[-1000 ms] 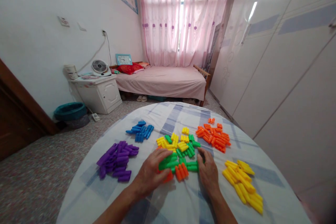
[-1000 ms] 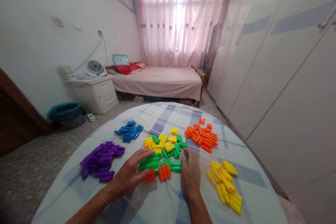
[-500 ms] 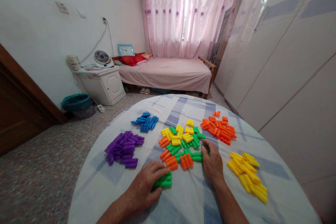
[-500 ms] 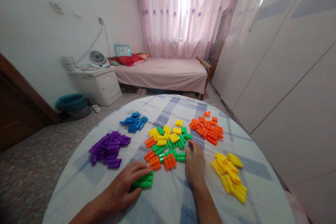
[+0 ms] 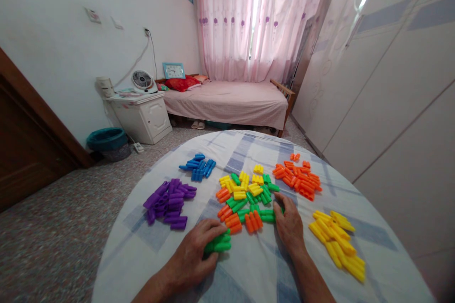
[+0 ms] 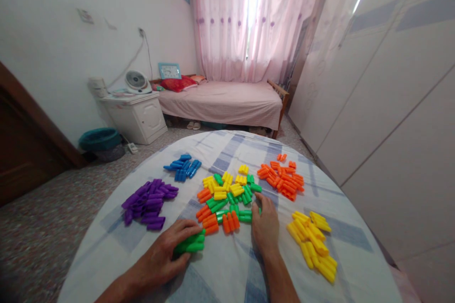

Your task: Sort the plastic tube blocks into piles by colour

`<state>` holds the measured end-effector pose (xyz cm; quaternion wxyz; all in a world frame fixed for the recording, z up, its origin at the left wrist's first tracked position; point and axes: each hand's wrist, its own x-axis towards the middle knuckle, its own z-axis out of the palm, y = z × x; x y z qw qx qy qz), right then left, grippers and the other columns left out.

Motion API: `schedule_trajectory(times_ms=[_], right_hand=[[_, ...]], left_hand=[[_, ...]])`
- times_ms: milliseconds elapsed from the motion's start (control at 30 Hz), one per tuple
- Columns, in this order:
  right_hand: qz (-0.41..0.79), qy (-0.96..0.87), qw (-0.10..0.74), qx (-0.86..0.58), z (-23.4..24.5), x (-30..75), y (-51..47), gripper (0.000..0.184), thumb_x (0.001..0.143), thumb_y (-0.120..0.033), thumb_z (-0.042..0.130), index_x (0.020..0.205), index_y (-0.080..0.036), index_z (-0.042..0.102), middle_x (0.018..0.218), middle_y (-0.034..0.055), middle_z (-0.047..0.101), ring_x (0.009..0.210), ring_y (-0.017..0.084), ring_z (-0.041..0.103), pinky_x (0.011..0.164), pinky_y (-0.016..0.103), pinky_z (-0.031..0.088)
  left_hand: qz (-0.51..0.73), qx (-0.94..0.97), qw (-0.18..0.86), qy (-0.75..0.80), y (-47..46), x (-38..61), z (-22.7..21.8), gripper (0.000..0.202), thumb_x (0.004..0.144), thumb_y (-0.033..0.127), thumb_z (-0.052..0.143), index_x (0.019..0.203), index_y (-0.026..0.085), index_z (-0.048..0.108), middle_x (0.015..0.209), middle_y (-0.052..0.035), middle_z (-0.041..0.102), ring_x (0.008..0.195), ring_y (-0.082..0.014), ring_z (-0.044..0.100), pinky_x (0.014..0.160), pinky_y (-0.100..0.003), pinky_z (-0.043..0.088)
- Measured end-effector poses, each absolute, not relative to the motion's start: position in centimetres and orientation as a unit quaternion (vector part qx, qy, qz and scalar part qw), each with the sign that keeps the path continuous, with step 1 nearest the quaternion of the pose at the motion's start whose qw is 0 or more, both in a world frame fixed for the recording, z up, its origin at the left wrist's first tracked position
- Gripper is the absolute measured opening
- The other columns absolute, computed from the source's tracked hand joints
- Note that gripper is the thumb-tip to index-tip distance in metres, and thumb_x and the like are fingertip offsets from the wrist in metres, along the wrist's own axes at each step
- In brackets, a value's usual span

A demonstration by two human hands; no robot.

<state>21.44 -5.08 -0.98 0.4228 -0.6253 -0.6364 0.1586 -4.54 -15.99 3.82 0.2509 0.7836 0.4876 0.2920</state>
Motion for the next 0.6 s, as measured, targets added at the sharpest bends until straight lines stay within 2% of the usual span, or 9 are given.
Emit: schedule_trajectory(times_ms=[167,300,433,600], right_hand=[[0.168,-0.64,0.419,-0.622,-1.4,21.6,-4.9,0.041,0.082,-0.036,0.039,0.112,-0.015,0.056,0.111,0.0097,0.06,0.104,0.022,0.054,0.093,0.037,0.039],[0.167,-0.639,0.421,-0.622,-1.5,21.7,-4.8,0.039,0.081,-0.036,0.04,0.111,-0.017,0.057,0.111,0.0089,0.061,0.105,0.023,0.054,0.093,0.038,0.039],[0.169,-0.635,0.429,-0.62,-1.4,21.7,-4.9,0.038,0.081,-0.036,0.041,0.108,-0.018,0.059,0.109,0.0082,0.062,0.102,0.022,0.055,0.09,0.036,0.042],[0.173,-0.623,0.443,-0.622,-1.3,21.5,-5.1,0.037,0.081,-0.034,0.04,0.109,-0.019,0.059,0.108,0.0073,0.062,0.101,0.022,0.056,0.088,0.035,0.043]], left_hand=[[0.344,0.747,0.235,0.518,-13.1,-4.6,6.2,0.049,0.074,0.012,0.053,0.121,0.026,0.053,0.126,-0.0031,0.055,0.118,-0.0183,0.049,0.102,-0.031,0.04],[0.35,0.738,0.192,0.544,-6.4,-3.8,7.1,0.041,0.075,0.02,0.058,0.116,0.021,0.057,0.118,-0.0042,0.061,0.109,-0.0179,0.056,0.097,-0.03,0.043],[0.302,0.727,0.108,0.607,1.6,-2.4,6.2,0.042,0.074,0.019,0.059,0.116,0.019,0.057,0.118,-0.0046,0.062,0.107,-0.0169,0.057,0.095,-0.027,0.043],[0.287,0.716,0.088,0.631,7.7,-1.0,4.7,0.043,0.072,0.014,0.059,0.115,0.016,0.059,0.117,-0.0083,0.062,0.109,-0.0202,0.056,0.096,-0.031,0.042]])
